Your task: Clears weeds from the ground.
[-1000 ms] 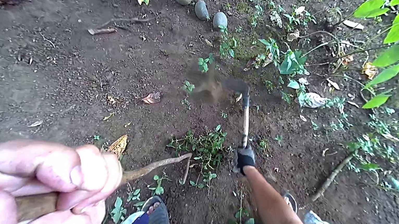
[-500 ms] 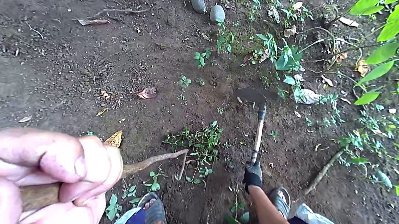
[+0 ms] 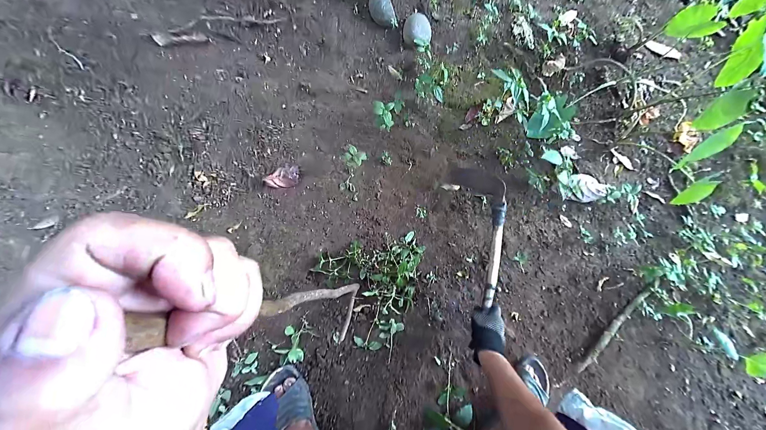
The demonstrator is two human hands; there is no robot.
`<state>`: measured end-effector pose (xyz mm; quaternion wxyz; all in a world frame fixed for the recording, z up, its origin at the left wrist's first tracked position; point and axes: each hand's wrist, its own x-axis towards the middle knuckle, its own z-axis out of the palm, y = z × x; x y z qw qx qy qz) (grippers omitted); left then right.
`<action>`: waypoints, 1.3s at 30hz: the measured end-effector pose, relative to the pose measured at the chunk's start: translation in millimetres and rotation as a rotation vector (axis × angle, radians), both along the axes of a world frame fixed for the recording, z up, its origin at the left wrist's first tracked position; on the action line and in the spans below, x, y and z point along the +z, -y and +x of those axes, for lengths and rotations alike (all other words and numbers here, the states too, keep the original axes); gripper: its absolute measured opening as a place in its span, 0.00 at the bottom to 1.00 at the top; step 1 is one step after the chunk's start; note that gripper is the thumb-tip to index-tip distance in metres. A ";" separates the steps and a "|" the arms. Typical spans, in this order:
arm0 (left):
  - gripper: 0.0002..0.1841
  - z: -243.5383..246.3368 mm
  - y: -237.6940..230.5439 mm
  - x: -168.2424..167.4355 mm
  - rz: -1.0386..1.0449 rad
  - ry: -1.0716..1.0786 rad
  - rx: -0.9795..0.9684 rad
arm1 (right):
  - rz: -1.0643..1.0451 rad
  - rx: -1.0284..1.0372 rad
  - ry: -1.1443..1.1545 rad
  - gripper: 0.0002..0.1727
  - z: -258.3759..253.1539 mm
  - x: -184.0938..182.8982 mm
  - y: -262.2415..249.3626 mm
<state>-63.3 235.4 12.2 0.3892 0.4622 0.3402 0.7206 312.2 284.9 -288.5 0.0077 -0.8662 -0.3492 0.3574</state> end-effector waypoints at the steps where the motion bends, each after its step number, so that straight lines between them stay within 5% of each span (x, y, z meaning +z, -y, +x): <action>1: 0.14 0.2 -0.9 0.5 0.000 0.002 0.006 | 0.020 0.011 0.007 0.30 8.0 9.0 -7.1; 7: 0.13 9.9 -3.8 9.2 -0.009 -0.079 0.072 | 0.313 -0.239 -0.115 0.29 -35.0 30.9 -23.4; 11: 0.15 17.9 -8.7 16.1 0.011 -0.103 0.064 | -0.014 -0.008 -0.026 0.31 -18.5 8.3 11.3; 14: 0.15 14.7 -7.6 12.1 0.021 -0.134 0.068 | -0.056 0.091 0.041 0.30 15.3 29.4 9.1; 21: 0.16 16.3 1.7 13.0 0.044 -0.148 0.081 | 0.310 -0.230 -0.106 0.28 -37.2 44.2 -11.9; 25: 0.17 16.0 -0.7 12.6 0.060 -0.147 0.085 | 0.009 -0.019 -0.082 0.28 -29.7 15.1 31.3; 28: 0.18 9.0 0.0 8.8 0.068 -0.167 0.109 | -0.033 0.050 -0.042 0.27 5.4 32.4 35.8; 32: 0.18 1.1 7.1 10.4 0.042 -0.125 0.125 | 0.158 -0.038 -0.065 0.26 -2.3 71.0 14.4; 36: 0.19 -31.4 20.6 10.2 0.015 -0.054 0.093 | 0.377 -0.284 -0.197 0.26 -59.7 65.1 -0.9; 39: 0.16 -54.2 26.6 7.7 0.064 -0.100 0.210 | 0.096 -0.038 -0.091 0.29 -54.7 35.9 14.0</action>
